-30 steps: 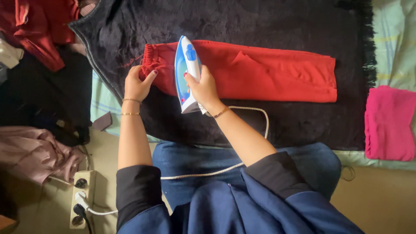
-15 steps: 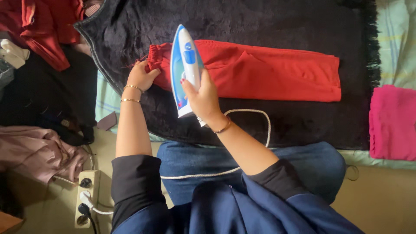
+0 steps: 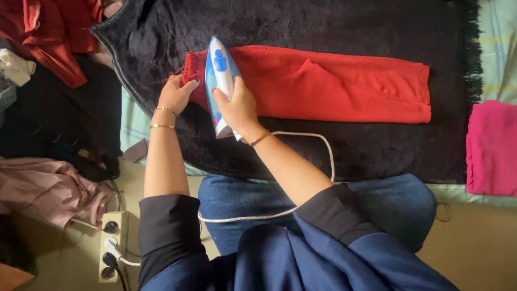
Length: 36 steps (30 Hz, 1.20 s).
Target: The person irons a pink cloth and then a pair of red pants on a dark mat. They smooth the fabric, use the iron to remove wrinkles, and fold the items after ironing.
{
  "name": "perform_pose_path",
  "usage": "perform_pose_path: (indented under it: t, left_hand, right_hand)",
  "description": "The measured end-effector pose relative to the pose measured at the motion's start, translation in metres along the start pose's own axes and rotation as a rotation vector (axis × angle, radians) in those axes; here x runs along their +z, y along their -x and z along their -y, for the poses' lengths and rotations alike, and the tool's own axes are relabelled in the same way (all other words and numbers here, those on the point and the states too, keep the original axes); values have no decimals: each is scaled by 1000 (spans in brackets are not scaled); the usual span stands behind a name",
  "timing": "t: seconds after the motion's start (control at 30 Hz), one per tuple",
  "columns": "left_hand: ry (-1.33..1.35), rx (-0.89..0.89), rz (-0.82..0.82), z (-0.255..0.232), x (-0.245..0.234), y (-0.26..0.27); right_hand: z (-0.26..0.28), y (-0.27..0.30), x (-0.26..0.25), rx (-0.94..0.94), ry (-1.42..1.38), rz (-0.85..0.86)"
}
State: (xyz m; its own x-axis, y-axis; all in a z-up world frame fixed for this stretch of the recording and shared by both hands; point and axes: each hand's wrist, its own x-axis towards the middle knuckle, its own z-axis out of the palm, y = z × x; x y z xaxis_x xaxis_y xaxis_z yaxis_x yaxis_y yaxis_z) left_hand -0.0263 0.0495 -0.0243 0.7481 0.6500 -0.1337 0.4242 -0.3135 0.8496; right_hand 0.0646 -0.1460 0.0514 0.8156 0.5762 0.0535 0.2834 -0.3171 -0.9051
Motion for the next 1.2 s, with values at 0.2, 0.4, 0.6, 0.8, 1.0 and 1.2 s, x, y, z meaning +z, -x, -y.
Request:
perform_pose_path:
  t: [0.2,0.4,0.6,0.8,1.0,1.2]
  left_hand:
    - [-228,-34,-110,-15,7,5]
    - [-242,51,-164,-5,9,0]
    - [-251,81,-122,3,8,-2]
    - [-374,119,-201,-1,13,2]
    - [-371,139,-242,6,16,2]
    - [-314,124,-174,1,12,-1]
  right_hand:
    - [11,4,-10,-13,-61,25]
    - [11,24,-15,-95,-61,-15]
    - [1,47,-7,-138,-52,-32]
    - [-2,23,4,-81,56,-18]
    - [3,7,9,-21,104,13]
    - [9,-10,8,24,113,-1]
